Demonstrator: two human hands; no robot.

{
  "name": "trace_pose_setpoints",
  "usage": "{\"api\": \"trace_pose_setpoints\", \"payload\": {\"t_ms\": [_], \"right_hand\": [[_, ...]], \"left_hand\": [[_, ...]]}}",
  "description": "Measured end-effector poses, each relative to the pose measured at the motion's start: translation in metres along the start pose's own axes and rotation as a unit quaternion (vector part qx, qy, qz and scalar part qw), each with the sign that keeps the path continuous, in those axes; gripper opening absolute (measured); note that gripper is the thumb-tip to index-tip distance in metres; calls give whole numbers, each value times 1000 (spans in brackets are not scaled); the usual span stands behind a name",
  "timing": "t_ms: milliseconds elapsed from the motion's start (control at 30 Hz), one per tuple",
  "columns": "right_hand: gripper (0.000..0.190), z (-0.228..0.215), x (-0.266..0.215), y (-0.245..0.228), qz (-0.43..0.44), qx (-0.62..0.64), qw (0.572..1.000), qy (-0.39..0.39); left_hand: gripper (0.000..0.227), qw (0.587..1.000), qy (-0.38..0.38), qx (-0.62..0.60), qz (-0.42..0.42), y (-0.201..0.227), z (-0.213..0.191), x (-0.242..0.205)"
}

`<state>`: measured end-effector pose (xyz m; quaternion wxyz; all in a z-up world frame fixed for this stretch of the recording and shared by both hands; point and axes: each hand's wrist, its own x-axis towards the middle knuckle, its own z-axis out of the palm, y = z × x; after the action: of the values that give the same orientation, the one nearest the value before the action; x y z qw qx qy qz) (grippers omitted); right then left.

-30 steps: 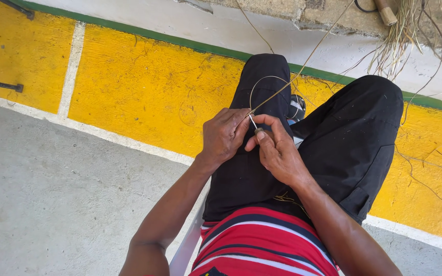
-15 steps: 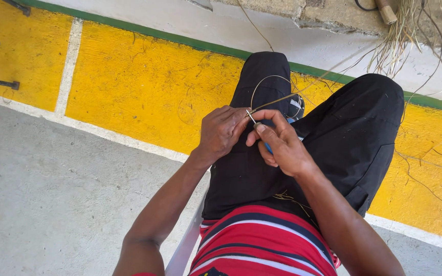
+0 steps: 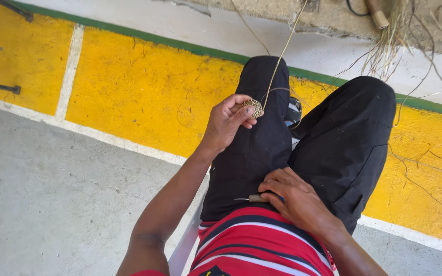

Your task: The person is weaving a small, circular object using thin plant-based fibers.

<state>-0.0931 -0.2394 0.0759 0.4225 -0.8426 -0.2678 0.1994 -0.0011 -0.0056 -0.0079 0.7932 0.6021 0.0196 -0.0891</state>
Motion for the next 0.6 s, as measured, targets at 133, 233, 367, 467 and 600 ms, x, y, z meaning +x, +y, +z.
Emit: {"api": "trace_pose_setpoints", "payload": {"t_ms": [133, 233, 367, 467, 600], "right_hand": [[16, -13, 20, 17, -11, -21, 999, 25], [18, -25, 41, 25, 71, 76, 984, 145], [18, -23, 61, 29, 76, 321, 921, 205], [13, -19, 78, 37, 44, 101, 955, 274], [11, -21, 114, 34, 17, 75, 949, 306]], "left_hand": [[28, 995, -45, -87, -15, -6, 9, 0], [24, 989, -81, -123, 12, -2, 27, -10], [19, 988, -88, -99, 78, -1, 42, -16], [28, 985, 47, 149, 76, 28, 43, -13], [17, 780, 107, 512, 343, 73, 18, -31]]}}
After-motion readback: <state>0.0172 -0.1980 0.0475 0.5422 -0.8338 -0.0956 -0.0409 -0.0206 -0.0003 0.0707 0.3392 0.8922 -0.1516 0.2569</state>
